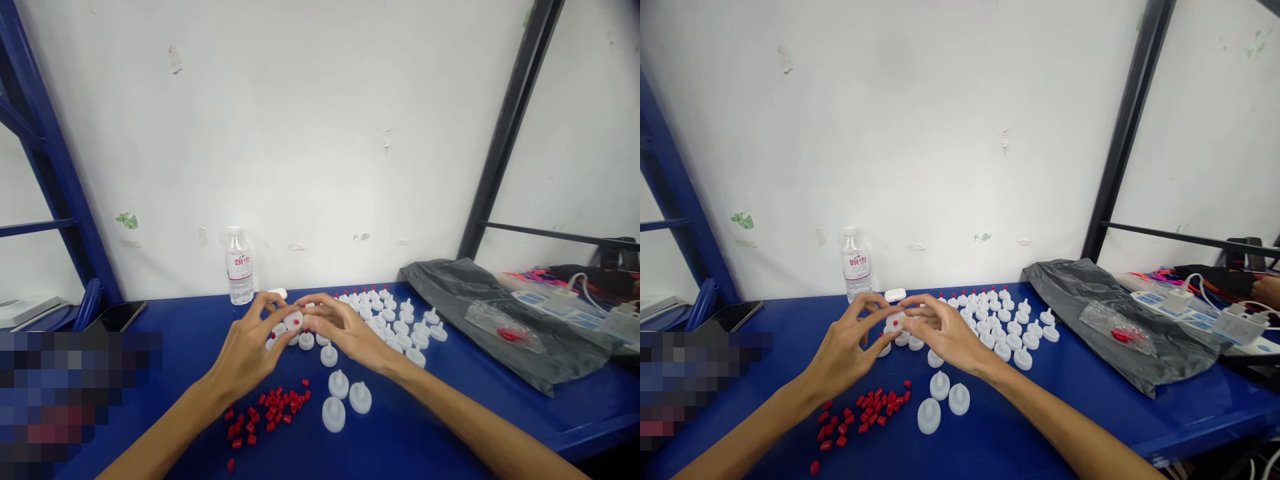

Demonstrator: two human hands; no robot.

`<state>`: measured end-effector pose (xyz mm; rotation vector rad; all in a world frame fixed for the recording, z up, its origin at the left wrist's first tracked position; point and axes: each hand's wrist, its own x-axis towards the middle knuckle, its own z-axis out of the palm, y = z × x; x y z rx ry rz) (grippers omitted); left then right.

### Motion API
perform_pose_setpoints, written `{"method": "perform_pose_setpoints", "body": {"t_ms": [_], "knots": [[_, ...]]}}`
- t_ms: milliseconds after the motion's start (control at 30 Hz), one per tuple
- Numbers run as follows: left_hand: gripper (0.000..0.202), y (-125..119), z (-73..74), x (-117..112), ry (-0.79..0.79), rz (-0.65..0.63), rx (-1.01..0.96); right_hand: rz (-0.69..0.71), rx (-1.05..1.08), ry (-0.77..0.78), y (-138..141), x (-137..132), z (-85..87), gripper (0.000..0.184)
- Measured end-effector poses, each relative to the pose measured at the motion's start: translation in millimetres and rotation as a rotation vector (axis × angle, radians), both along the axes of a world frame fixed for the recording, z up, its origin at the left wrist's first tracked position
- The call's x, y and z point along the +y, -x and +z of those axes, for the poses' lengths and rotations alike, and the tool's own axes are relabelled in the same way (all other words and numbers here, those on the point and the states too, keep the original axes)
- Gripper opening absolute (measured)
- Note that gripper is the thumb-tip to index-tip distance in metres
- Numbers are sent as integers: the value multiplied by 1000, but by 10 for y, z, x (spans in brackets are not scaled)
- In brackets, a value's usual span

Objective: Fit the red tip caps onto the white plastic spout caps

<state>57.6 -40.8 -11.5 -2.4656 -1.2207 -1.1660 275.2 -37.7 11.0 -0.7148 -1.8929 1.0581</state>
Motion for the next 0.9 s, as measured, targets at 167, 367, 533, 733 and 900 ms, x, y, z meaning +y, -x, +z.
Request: {"method": "perform_pose_setpoints", "body": {"t_ms": [167,367,533,733,900], "knots": [[38,291,21,281,246,374,41,-386,-457,-367,-163,100,100,38],[35,470,-206,503,468,424,122,-149,-795,-180,-318,180,88,26],[56,347,-176,391,422,460,82,-71,-751,-179,-308,241,-17,10],[22,153,104,123,384,25,109,-125,-568,-306,-254,213,-21,8],[13,-30,52,-24,556,-189,164,-162,-552,-291,-217,178,-43,5]]}}
